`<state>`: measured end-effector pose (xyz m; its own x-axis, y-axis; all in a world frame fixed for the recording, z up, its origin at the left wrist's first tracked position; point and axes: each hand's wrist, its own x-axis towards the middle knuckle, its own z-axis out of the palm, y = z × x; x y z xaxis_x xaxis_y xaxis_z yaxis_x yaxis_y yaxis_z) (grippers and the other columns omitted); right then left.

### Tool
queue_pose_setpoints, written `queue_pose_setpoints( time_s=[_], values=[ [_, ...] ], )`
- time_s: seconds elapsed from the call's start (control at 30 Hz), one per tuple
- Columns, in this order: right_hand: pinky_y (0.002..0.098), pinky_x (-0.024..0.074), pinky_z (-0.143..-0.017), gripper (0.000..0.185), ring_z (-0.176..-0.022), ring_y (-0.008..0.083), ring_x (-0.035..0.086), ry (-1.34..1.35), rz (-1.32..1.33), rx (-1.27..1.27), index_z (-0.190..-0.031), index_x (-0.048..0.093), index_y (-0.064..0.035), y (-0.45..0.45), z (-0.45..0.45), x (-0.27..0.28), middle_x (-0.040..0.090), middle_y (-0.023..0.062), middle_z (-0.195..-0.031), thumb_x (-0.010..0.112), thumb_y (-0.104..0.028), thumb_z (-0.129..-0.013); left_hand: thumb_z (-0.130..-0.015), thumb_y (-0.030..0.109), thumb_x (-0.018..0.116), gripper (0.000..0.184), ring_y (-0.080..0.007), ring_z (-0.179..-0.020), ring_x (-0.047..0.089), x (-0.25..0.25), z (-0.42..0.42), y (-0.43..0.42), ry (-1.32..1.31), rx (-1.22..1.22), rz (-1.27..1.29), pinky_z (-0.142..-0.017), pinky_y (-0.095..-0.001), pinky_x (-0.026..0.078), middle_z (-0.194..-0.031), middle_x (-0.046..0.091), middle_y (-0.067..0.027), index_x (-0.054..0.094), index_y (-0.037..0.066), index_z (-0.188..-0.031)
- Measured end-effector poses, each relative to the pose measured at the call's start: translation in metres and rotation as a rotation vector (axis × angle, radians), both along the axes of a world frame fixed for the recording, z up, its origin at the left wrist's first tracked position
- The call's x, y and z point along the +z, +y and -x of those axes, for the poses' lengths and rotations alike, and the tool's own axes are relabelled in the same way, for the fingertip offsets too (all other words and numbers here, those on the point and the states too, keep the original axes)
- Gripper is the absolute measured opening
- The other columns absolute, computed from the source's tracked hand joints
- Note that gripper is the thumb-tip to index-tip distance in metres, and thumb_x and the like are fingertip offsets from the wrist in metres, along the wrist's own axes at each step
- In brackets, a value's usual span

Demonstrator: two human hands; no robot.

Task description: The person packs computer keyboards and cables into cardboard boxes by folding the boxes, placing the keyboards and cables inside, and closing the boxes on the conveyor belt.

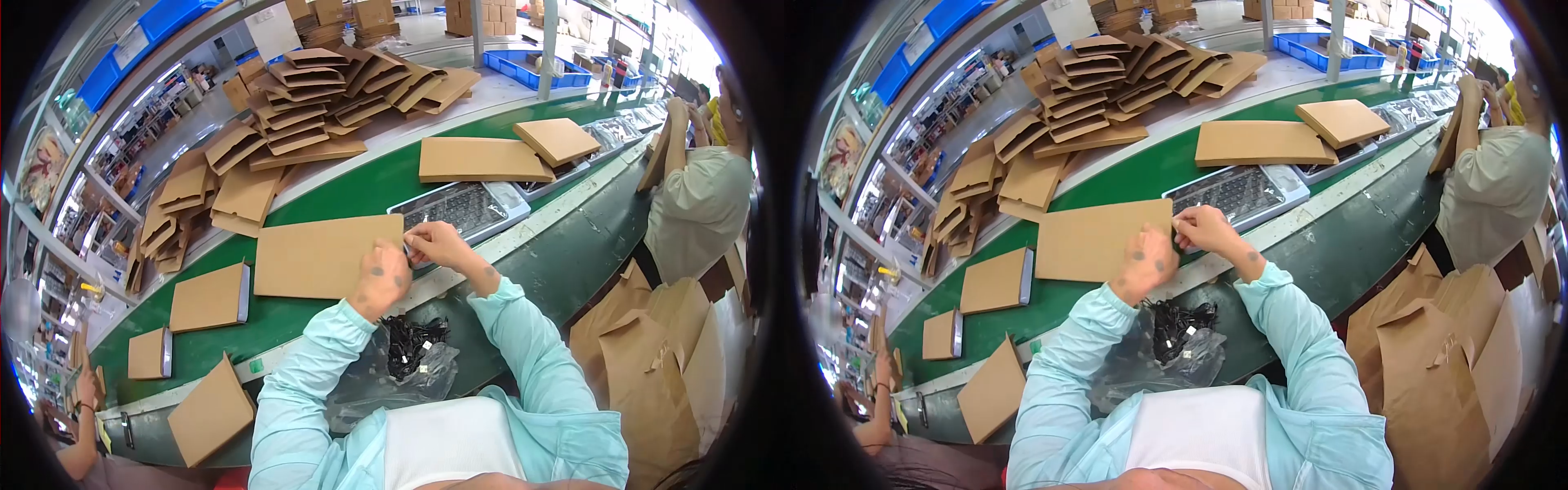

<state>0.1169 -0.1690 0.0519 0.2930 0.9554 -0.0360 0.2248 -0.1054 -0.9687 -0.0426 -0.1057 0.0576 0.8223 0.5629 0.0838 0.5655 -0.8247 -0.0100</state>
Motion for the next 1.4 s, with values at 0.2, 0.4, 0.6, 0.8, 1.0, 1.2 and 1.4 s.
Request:
queue_pose_setpoints(
  time_s=[0.2,0.4,0.6,0.8,1.0,1.2,1.4],
  values=[
    [0.0385,0.0479,-0.092,0.037,-0.099,0.0292,0.06,-0.933,-0.226,-0.024,-0.101,0.072,-0.0119,-0.063,-0.092,-0.009,0.064,0.0061,-0.102,0.08,-0.005,-0.065,-0.089,0.023,0.055,0.026,-0.0242,-0.067,0.068,-0.051,0.042,0.1,-0.37,0.156,0.657,-0.058,-0.0332,0.052,-0.069,0.066,-0.0106,0.065,0.002,-0.078],
    [0.0378,0.0495,-0.082,0.02,-0.089,0.028,0.061,-0.757,-0.319,0.005,-0.087,0.071,-0.0079,-0.055,-0.115,-0.039,0.065,0.0061,-0.087,0.077,-0.001,-0.069,-0.092,0.02,0.048,0.024,-0.0155,-0.047,0.054,-0.075,0.044,0.122,-0.817,0.108,1.131,-0.042,-0.0304,0.043,-0.064,0.055,-0.0042,0.055,0.004,-0.075],
    [0.0387,0.049,-0.077,0.015,-0.085,0.0278,0.062,-0.744,-0.361,0.124,-0.084,0.072,-0.007,-0.052,-0.1,-0.031,0.066,0.007,-0.086,0.077,-0.002,-0.071,-0.092,0.021,0.05,0.024,-0.014,-0.044,0.052,-0.065,0.035,0.12,-0.739,0.118,1.175,-0.037,-0.0284,0.039,-0.061,0.053,-0.0041,0.054,0.005,-0.075],
    [0.0391,0.049,-0.077,0.011,-0.086,0.0287,0.062,-0.765,-0.447,0.097,-0.085,0.072,-0.0075,-0.04,-0.087,-0.038,0.067,0.0071,-0.087,0.076,-0.006,-0.074,-0.092,0.022,0.05,0.025,-0.0141,-0.042,0.05,-0.06,0.037,0.11,-0.705,0.106,1.178,-0.037,-0.0277,0.037,-0.06,0.054,-0.0046,0.055,0.004,-0.074],
    [0.0395,0.0493,-0.078,0.011,-0.086,0.0285,0.063,-0.737,-0.465,0.039,-0.086,0.071,-0.0064,-0.038,-0.074,-0.045,0.066,0.0076,-0.087,0.076,-0.006,-0.075,-0.091,0.021,0.052,0.026,-0.017,-0.041,0.054,-0.063,0.024,0.094,-0.726,0.158,1.173,-0.036,-0.029,0.042,-0.06,0.059,-0.0088,0.059,0.0,-0.078],
    [0.0407,0.0504,-0.076,0.011,-0.085,0.0301,0.064,-0.695,-0.489,0.121,-0.088,0.071,-0.0053,-0.03,-0.06,-0.048,0.067,0.0092,-0.088,0.074,-0.005,-0.077,-0.095,0.021,0.05,0.027,-0.0165,-0.044,0.057,-0.062,-0.004,0.075,-0.827,0.188,1.2,-0.038,-0.0268,0.044,-0.063,0.062,-0.0099,0.058,0.001,-0.08],
    [0.0402,0.0499,-0.087,0.029,-0.1,0.0317,0.062,-0.609,-0.602,-0.201,-0.11,0.068,-0.0055,-0.033,-0.066,-0.04,0.067,0.014,-0.103,0.072,-0.006,-0.081,-0.094,0.022,0.052,0.025,-0.0166,-0.045,0.059,-0.067,-0.031,0.08,-0.77,0.192,1.18,-0.039,-0.0265,0.047,-0.065,0.063,-0.0098,0.058,0.002,-0.081]
  ],
)
